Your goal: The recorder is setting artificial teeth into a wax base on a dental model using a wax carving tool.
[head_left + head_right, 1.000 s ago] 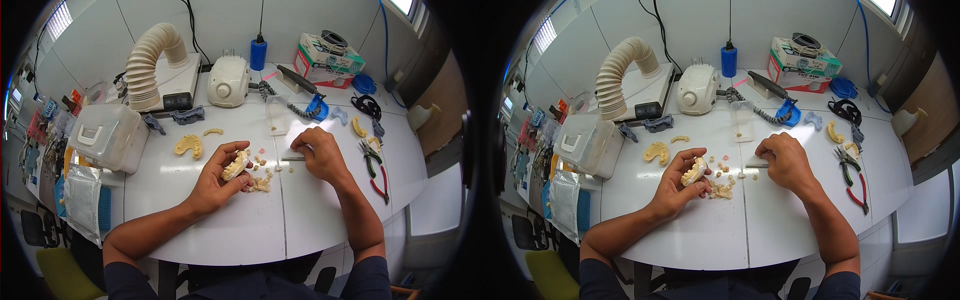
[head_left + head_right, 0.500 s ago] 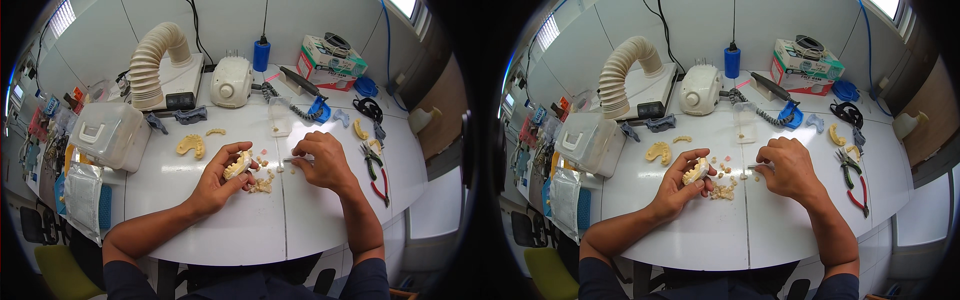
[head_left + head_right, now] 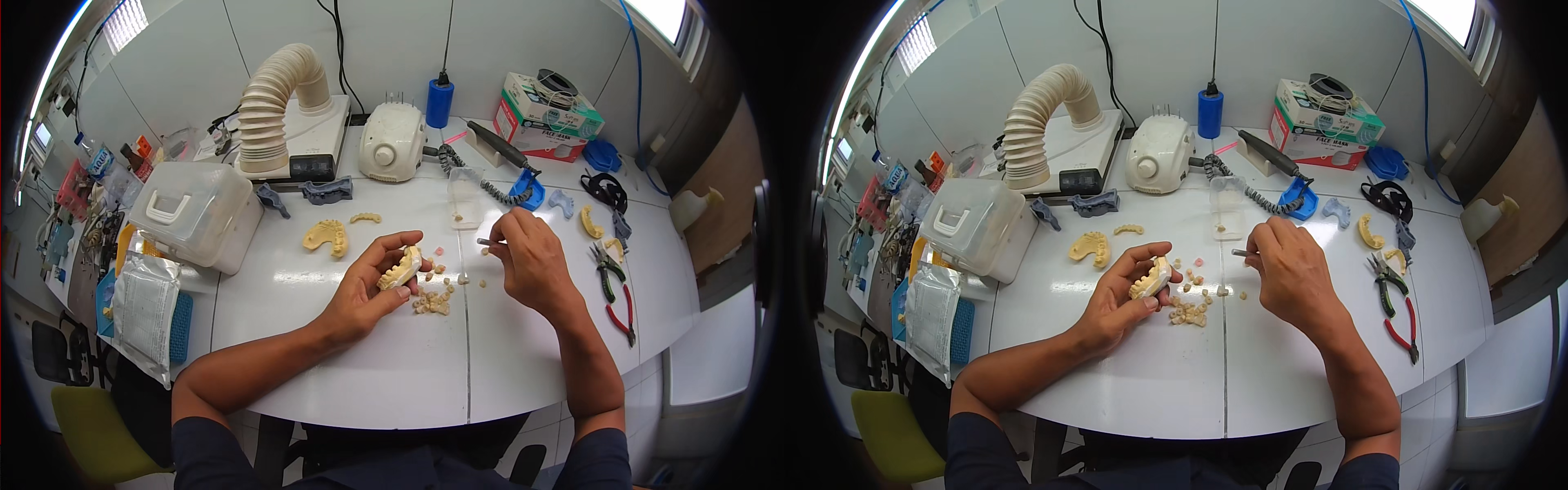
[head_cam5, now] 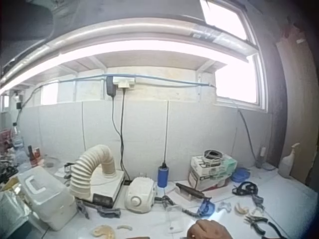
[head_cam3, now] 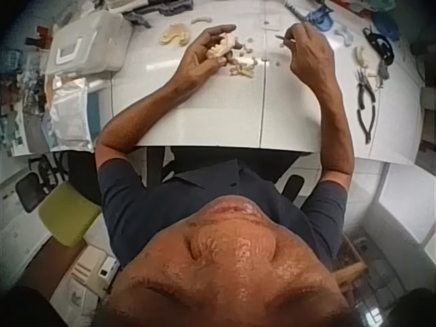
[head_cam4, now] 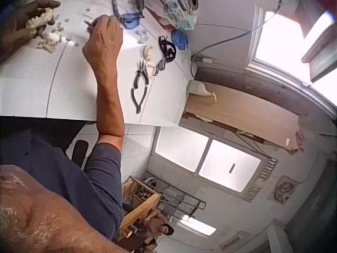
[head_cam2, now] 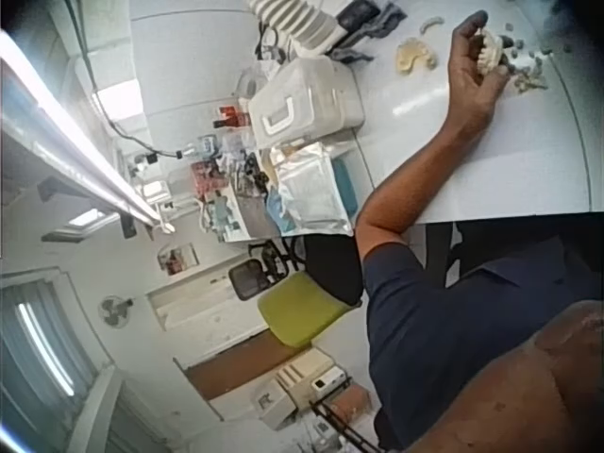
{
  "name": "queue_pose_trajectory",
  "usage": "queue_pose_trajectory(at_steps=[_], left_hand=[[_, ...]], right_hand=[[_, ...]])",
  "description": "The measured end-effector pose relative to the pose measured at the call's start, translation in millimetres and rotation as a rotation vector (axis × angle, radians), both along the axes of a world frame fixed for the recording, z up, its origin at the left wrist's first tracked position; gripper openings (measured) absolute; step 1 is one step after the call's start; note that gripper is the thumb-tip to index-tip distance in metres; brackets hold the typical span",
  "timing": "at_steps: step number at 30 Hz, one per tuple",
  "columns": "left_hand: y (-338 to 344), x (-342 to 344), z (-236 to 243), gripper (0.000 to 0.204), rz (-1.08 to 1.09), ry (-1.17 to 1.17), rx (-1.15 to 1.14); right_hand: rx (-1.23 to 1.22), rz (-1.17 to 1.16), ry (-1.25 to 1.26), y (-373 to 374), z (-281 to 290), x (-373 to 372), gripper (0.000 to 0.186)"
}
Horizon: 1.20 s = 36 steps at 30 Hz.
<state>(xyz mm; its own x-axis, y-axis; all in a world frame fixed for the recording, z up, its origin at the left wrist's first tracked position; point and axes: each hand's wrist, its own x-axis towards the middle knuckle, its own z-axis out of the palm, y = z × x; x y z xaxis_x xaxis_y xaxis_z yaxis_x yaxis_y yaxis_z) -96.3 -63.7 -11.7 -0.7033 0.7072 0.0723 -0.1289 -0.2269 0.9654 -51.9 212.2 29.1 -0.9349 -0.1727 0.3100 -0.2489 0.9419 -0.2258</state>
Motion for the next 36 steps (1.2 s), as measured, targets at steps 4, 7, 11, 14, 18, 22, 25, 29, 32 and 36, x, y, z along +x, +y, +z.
queue_pose_trajectory(at_steps=[4,7,11,14,18,22,25,29,32,36], left_hand=[[0.5,2.5,6.8,0.069,0.016,-0.030,-0.024],[-0.5,2.4,6.0,0.069,-0.003,-0.051,-0.006],[0.2,0.7,1.0,0.069,-0.033,-0.032,0.046],[0.1,0.7,-0.4,0.067,-0.042,-0.059,0.085],[-0.1,-0.7,-1.6,0.066,-0.038,-0.015,0.056],[1.6,-0.8,-1.6,0.064,-0.054,-0.019,0.075],[2.5,0.6,0.5,0.062,-0.044,-0.063,0.085],[-4.3,-3.1,-7.1,0.060,-0.081,-0.107,0.123],[-4.1,-3.8,-9.2,0.061,-0.070,-0.071,0.032],[-1.1,1.6,5.7,0.058,-0.033,-0.063,-0.049]], right_hand=[[-0.126,0.129,0.336,-7.7,5.4,-0.5,0.026],[-0.146,0.190,0.452,-11.7,5.2,-0.1,0.030],[-0.130,0.236,0.546,-10.8,3.3,1.8,0.031],[-0.125,0.184,0.593,-13.1,4.1,5.8,0.026],[-0.292,0.193,0.662,-10.6,1.2,4.6,0.029],[-0.762,0.091,0.462,-10.5,-6.9,5.4,0.022],[-0.990,0.121,0.323,-11.8,-8.1,3.0,0.021],[-1.129,0.160,0.112,-25.2,-7.5,8.1,0.015],[-1.198,0.170,-0.006,-41.5,-6.7,9.8,0.023],[-0.971,0.202,-0.211,-37.8,-10.7,12.1,0.031]])
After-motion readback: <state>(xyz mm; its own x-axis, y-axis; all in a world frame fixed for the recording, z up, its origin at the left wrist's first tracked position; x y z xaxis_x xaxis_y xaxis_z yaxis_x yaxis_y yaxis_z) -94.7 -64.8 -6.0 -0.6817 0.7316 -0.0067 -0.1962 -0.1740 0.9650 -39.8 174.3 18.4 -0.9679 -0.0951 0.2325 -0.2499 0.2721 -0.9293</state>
